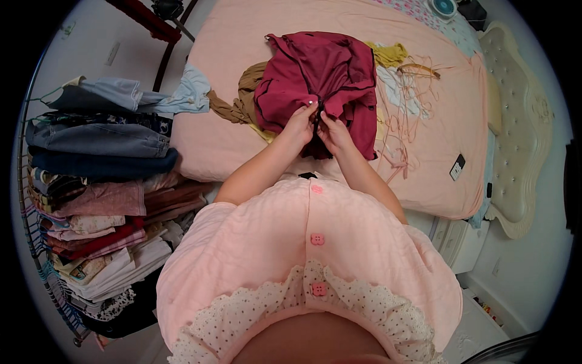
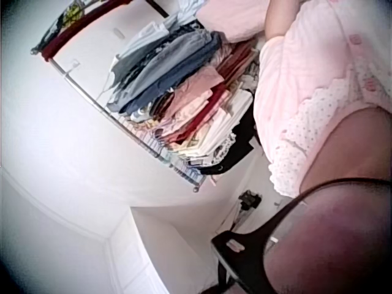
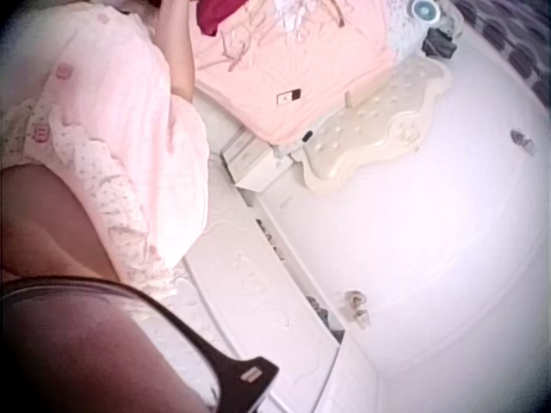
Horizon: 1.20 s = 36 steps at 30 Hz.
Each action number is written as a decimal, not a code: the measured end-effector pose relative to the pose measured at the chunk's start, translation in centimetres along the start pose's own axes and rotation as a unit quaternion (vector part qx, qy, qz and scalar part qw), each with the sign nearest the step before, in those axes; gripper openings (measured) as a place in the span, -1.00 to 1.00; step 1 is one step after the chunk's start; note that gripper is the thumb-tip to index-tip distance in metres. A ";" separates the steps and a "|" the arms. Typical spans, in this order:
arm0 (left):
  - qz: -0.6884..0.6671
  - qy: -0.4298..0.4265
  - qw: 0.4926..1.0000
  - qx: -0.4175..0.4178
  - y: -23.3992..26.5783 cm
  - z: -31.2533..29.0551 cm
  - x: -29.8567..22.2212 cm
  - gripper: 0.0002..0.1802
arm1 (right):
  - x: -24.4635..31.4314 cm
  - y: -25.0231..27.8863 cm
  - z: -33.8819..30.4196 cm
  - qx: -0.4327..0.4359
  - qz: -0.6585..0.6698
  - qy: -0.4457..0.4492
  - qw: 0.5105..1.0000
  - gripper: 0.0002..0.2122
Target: The person takes a pair of shorts from a pile on a bed, places them on a hanger, and hangs them on a clothing rack. They then pick up a jacket from the bed and fasten its zipper by hand.
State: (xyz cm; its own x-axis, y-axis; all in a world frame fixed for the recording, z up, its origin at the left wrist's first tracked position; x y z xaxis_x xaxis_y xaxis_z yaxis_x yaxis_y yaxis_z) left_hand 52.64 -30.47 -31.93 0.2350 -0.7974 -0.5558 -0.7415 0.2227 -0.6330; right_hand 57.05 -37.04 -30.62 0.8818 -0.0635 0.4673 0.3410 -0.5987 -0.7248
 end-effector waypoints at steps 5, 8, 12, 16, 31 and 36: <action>-0.022 0.015 0.999 -0.026 0.0 -0.2 -0.1 -0.87 | -0.3 0.6 0.1 -0.009 -0.010 -0.009 1.000 -0.86; -0.016 0.004 1.000 -0.016 0.0 -0.2 0.1 -0.86 | -0.4 0.5 0.1 -0.003 -0.010 -0.007 1.000 -0.86; -0.015 0.003 1.000 -0.009 0.0 -0.6 0.3 -0.85 | -0.3 0.4 -0.1 -0.013 -0.008 0.002 1.000 -0.86; 0.040 -0.042 0.998 0.003 -0.4 -0.9 -0.5 -0.83 | -0.4 0.7 -0.2 -0.026 -0.007 0.002 1.000 -0.85; 0.644 -0.250 0.718 0.082 -2.4 -1.4 -5.4 -0.76 | -1.8 2.0 0.1 -0.035 0.076 -0.028 0.996 -0.92; 0.462 -0.185 0.852 0.160 -2.1 -0.5 -4.3 -0.76 | -2.4 1.5 0.3 0.029 0.178 -0.075 0.981 -0.91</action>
State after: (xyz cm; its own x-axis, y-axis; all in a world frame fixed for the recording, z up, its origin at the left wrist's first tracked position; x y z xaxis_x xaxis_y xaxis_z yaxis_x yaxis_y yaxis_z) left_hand 52.85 -27.83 -27.95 -0.1296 0.0199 -0.9914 -0.5221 0.8486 0.0853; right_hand 55.55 -37.55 -32.94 0.9848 -0.1401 0.1025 0.0163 -0.5132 -0.8581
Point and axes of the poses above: each hand's wrist, its own z-axis towards the middle knuckle, its own y-axis out of the back of the hand, x = y × z, the point moved 8 cm from there along z, towards the middle knuckle, and after that the axes turned 7 degrees about -y, right-handed, at the moved point
